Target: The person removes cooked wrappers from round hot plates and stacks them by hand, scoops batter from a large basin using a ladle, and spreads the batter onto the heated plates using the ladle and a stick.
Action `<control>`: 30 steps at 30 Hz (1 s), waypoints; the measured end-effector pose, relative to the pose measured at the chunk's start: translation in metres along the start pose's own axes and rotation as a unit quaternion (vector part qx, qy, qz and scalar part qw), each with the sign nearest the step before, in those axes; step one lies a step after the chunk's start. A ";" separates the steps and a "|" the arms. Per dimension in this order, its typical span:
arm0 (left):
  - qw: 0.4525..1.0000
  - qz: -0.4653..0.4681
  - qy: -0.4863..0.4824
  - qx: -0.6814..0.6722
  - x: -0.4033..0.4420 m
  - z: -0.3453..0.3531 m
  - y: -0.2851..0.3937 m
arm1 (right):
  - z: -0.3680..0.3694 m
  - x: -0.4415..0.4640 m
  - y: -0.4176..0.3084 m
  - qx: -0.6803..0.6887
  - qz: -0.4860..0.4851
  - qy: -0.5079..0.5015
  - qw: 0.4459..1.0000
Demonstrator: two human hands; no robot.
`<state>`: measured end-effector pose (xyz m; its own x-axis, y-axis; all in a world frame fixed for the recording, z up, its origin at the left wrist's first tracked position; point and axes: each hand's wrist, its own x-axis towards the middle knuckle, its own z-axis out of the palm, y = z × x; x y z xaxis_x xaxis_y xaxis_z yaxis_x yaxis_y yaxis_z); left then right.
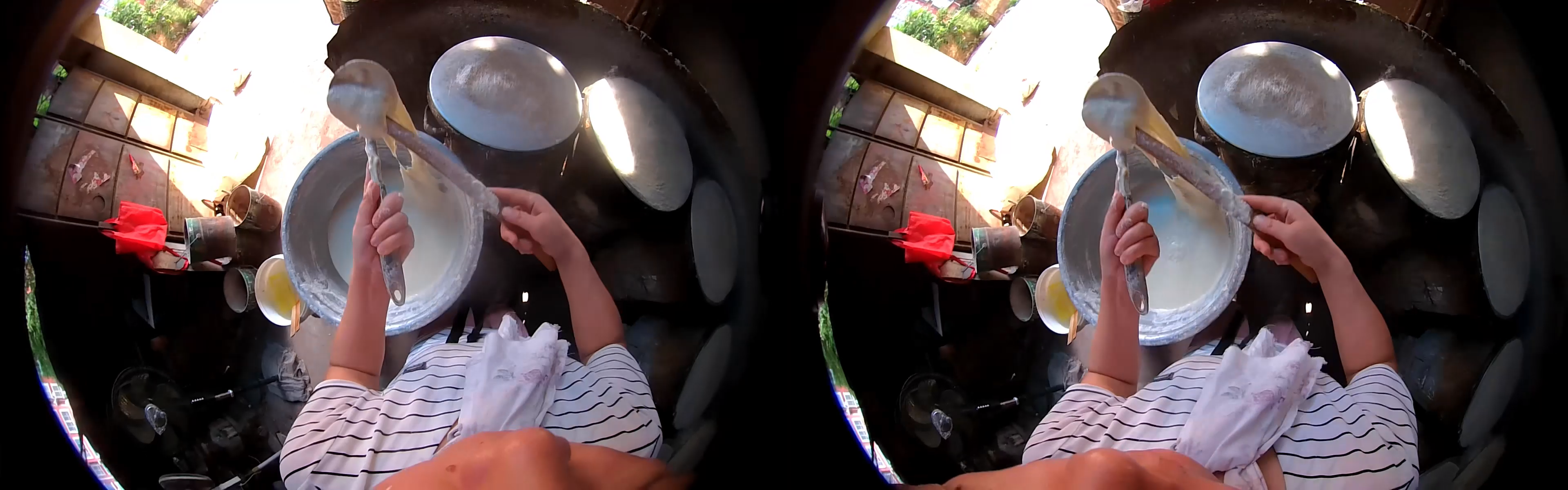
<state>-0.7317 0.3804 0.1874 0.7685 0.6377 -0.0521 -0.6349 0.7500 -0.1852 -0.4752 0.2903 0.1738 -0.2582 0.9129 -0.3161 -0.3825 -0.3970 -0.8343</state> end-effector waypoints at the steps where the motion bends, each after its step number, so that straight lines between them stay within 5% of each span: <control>1: 0.998 0.012 -0.025 0.050 -0.004 0.035 -0.004 | 0.012 -0.002 -0.016 0.026 -0.046 -0.027 0.998; 7: 0.970 0.006 -0.188 0.157 -0.011 0.180 -0.009 | 0.052 0.010 -0.098 0.044 -0.219 -0.106 0.969; 10: 0.980 -0.060 -0.154 0.110 -0.025 0.137 0.019 | 0.043 0.000 -0.050 0.077 -0.162 -0.128 0.975; 15: 0.982 -0.082 0.138 -0.101 -0.021 0.042 0.037 | 0.039 -0.027 0.016 0.057 0.026 0.047 0.997; 20: 0.973 -0.220 0.038 0.060 0.052 0.060 0.007 | 0.011 -0.075 -0.033 0.019 -0.161 0.129 0.978; 22: 0.973 -0.216 0.053 0.067 0.110 0.070 -0.035 | -0.006 -0.044 -0.048 -0.006 -0.216 0.209 0.954; 23: 0.971 -0.226 0.059 -0.045 0.136 0.086 -0.062 | -0.021 -0.019 -0.042 -0.050 -0.254 0.259 0.931; 24: 0.958 -0.230 0.067 -0.155 0.156 0.095 -0.084 | -0.035 0.005 -0.013 -0.160 -0.294 0.336 0.880; 26: 0.954 -0.275 0.029 -0.115 0.183 0.073 -0.093 | -0.035 0.003 0.066 -0.315 -0.381 0.471 0.731; 27: 0.950 -0.297 -0.004 -0.096 0.205 0.060 -0.095 | -0.046 -0.019 0.094 -0.330 -0.370 0.489 0.718; 28: 0.951 -0.309 -0.029 -0.007 0.218 0.040 -0.088 | -0.061 -0.053 0.095 -0.396 -0.296 0.472 0.730; 30: 0.932 -0.358 0.024 0.051 0.240 0.014 -0.077 | -0.103 -0.062 0.104 -0.148 -0.156 0.473 0.854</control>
<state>-0.4989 0.4782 0.2027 0.9992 -0.0394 0.0052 0.0398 0.9947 -0.0945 -0.4072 0.2026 0.0602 0.7012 0.6940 -0.1634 -0.0238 -0.2062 -0.9782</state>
